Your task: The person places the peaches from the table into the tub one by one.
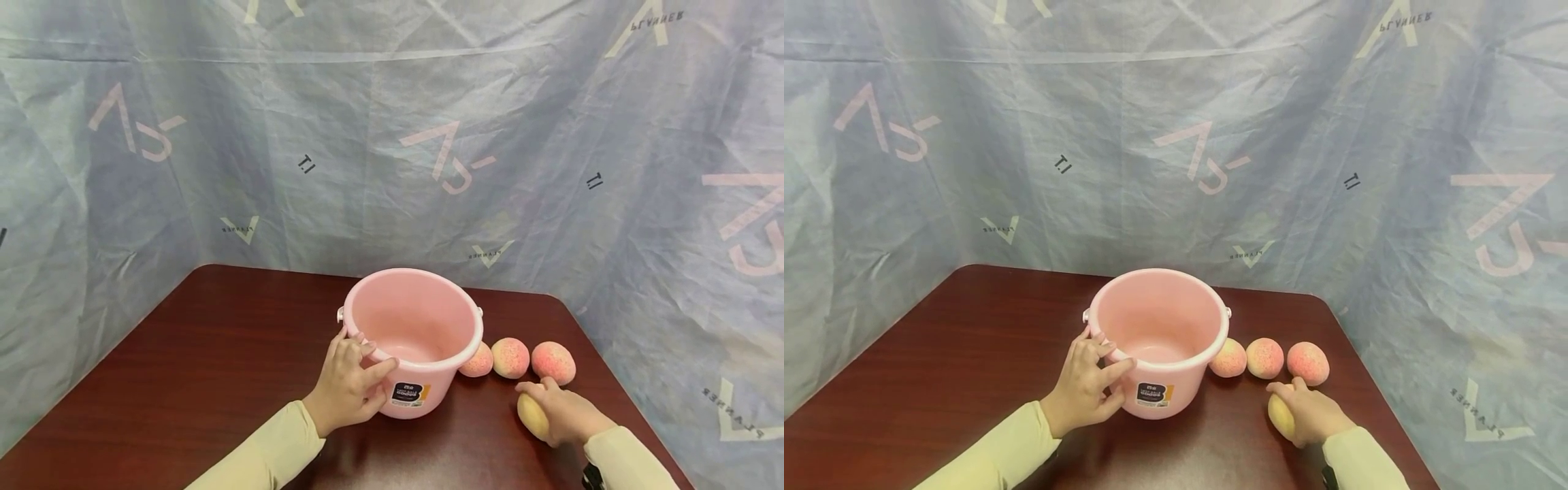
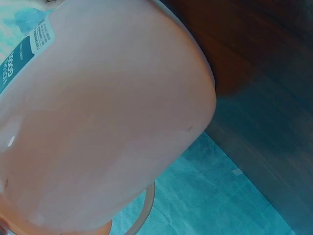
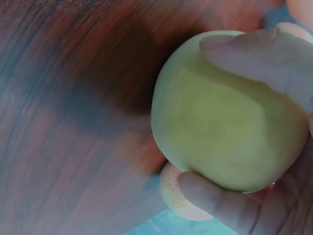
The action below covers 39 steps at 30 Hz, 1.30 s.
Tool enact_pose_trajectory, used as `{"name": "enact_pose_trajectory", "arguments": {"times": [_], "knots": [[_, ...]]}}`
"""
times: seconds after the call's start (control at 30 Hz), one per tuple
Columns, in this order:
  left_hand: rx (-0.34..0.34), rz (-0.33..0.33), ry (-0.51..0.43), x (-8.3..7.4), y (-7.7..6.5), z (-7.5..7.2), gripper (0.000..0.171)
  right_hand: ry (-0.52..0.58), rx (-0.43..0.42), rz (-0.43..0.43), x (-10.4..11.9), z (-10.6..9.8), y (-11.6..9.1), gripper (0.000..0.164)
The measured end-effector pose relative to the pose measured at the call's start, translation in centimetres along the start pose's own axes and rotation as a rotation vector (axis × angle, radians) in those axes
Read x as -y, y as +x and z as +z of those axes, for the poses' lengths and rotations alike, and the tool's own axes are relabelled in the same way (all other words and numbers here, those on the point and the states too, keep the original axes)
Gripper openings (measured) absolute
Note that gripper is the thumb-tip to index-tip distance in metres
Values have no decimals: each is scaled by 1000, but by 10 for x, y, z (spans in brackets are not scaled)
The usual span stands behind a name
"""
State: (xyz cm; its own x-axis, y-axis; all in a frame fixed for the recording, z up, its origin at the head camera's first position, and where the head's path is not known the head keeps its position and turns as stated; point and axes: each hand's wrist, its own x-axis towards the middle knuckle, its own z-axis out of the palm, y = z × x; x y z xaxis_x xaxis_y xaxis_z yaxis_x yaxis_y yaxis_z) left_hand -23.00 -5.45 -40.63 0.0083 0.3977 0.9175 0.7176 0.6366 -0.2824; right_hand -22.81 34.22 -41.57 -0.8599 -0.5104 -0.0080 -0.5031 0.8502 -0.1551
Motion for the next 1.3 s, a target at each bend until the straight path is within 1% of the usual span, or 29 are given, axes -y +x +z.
{"name": "enact_pose_trajectory", "arguments": {"times": [0.17, 0.23, 0.37, 0.53, 0.67, 0.8, 1.0, 1.3], "knots": [[1, -2, -6, 0, 1, 0, 24, 71, 62, 53, 7, -2, 2, 85], [6, -4, -7, 0, 1, 0, 24, 72, 73, 51, 9, -3, 3, 86], [4, -8, -9, 0, 0, 0, 24, 57, 71, 47, 10, -3, 3, 85], [-3, -6, -7, 1, 0, 0, 25, 62, 45, 72, 10, -3, 3, 84], [7, -12, -11, 2, 0, -1, 25, 65, 23, 18, 8, -3, 2, 78], [11, -15, -11, 1, -1, -1, 25, 69, 28, -38, 6, -3, 1, 77], [8, -12, -8, 1, -1, -1, 25, 82, 42, -43, 5, -4, 1, 79], [17, -14, -10, 0, -1, -1, 25, 179, 61, -57, 0, -7, -3, 79]]}}
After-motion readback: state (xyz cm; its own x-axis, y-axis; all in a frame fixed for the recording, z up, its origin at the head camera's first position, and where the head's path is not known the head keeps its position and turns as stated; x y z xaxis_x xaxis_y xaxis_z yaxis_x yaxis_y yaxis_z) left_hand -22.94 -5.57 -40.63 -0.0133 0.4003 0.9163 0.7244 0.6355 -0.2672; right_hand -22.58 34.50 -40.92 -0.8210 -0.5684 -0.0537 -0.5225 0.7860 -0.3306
